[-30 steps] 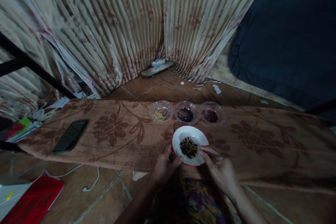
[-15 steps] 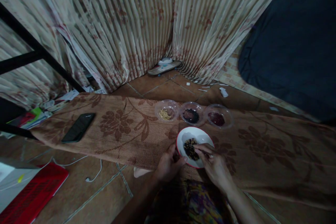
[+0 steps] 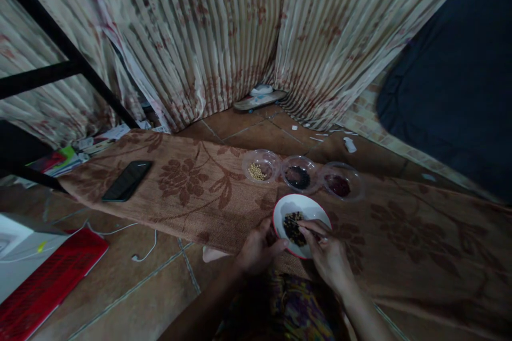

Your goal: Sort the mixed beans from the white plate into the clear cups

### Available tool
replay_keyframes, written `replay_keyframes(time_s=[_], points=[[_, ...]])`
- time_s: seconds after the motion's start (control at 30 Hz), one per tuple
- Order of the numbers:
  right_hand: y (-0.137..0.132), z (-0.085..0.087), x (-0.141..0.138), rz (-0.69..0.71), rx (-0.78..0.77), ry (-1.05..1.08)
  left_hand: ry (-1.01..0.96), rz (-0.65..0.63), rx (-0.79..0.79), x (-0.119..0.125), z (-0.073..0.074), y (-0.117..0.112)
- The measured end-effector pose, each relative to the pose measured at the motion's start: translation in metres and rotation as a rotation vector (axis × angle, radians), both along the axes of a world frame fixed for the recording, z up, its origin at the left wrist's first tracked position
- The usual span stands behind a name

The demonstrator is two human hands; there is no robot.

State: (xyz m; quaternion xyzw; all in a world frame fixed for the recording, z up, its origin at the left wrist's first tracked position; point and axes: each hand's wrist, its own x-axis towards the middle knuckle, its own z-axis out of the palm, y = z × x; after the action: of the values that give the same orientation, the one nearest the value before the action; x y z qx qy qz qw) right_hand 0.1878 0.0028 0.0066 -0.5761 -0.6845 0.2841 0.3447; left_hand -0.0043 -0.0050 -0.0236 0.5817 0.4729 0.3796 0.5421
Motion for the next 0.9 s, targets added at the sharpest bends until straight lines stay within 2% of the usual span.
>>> replay_keyframes(time_s=[0.2, 0.37, 0.5, 0.67, 0.8, 0.9], points=[[-0.001, -0.007, 0.001, -0.003, 0.034, 0.020, -0.012, 0.011, 0.004, 0.001, 0.000, 0.000], [-0.004, -0.003, 0.002, -0.047, 0.047, 0.052, 0.019, 0.021, 0.000, 0.000, -0.001, 0.000], [0.000, 0.007, 0.009, -0.161, 0.069, 0.094, 0.011, 0.024, -0.011, -0.001, 0.000, 0.000], [0.035, 0.028, 0.012, -0.362, 0.207, 0.219, -0.005, 0.019, -0.016, 0.000, 0.005, 0.001], [0.060, 0.045, 0.006, -0.382, 0.336, 0.251, -0.035, 0.002, 0.003, 0.000, 0.009, 0.001], [0.055, 0.045, 0.005, -0.435, 0.332, 0.269, -0.029, -0.016, 0.017, 0.000, 0.009, 0.001]])
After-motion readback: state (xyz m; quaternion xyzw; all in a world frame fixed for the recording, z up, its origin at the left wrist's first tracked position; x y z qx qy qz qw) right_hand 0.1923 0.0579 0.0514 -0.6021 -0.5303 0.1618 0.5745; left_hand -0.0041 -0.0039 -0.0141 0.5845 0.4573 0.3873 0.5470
